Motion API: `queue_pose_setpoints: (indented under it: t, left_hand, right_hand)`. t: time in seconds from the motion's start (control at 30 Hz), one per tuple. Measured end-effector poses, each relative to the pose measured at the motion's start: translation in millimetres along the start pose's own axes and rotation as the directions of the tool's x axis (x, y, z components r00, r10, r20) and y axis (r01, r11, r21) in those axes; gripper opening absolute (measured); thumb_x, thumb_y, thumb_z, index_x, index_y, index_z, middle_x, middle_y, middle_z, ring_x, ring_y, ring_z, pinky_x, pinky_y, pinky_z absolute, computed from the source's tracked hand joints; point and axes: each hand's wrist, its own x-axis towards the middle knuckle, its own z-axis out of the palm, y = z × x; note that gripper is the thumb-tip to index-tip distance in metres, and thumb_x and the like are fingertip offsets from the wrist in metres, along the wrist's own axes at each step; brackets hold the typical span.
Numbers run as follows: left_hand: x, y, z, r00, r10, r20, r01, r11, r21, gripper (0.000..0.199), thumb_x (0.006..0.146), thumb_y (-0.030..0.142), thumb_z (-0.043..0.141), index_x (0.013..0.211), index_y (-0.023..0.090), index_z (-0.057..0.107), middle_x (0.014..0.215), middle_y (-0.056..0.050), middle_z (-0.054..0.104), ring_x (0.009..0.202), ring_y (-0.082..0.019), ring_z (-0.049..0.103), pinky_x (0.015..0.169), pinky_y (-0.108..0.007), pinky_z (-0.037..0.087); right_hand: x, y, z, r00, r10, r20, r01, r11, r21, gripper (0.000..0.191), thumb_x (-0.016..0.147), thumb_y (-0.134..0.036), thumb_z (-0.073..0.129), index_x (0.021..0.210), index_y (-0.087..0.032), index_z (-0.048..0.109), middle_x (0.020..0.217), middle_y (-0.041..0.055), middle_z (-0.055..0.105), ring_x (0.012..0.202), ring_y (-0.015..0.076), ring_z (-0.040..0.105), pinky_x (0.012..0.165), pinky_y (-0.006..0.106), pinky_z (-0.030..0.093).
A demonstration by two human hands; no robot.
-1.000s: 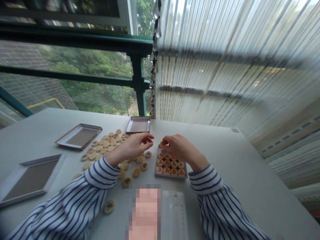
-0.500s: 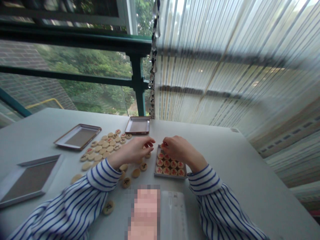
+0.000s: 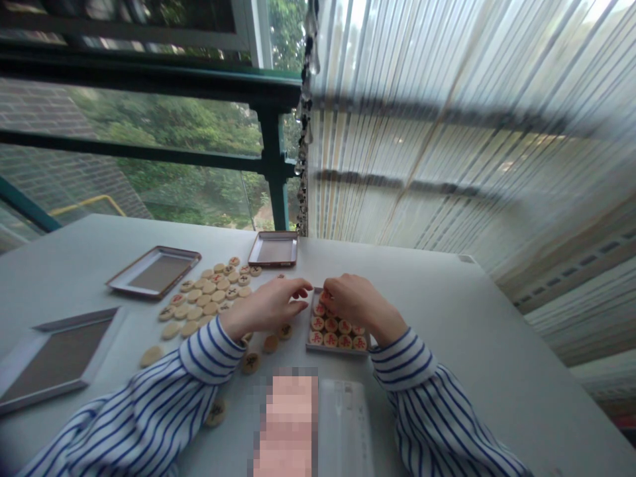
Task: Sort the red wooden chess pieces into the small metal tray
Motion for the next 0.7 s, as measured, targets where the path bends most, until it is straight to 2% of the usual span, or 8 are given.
queue_pose_setpoints:
  t: [0.33,0.7]
  left_hand:
    - [-1.0,3.9,0.9,1.0,0.012,0.019,-0.013,0.999,0.042,0.033,0.078,0.026,0.048,0.109,0.019,0.056,0.096,-0.006,0.067,0.085,-0.021,0.061,0.073,-0.032,0.044]
    - [-0.7,6.1,1.5,0.999,-0.007,0.047,0.004,0.997,0.074,0.036,0.078,0.025,0.047,0.114,0.019,0.054,0.097,-0.006,0.066,0.087,-0.019,0.061,0.076,-0.029,0.044]
  right_hand:
    - [-0.6,-5.0,2.2,1.0,0.004,-0.02,-0.006,0.996,-0.089,0.033,0.086,-0.037,0.037,0.085,-0.018,0.064,0.076,0.0103,0.067,0.067,0.0208,0.063,0.051,0.026,0.034]
    - [0.9,-10.4,1.8,1.0,0.026,0.016,-0.024,0.994,-0.111,0.033,0.087,-0.035,0.035,0.088,-0.018,0.063,0.079,0.0108,0.067,0.07,0.0228,0.064,0.054,0.027,0.039]
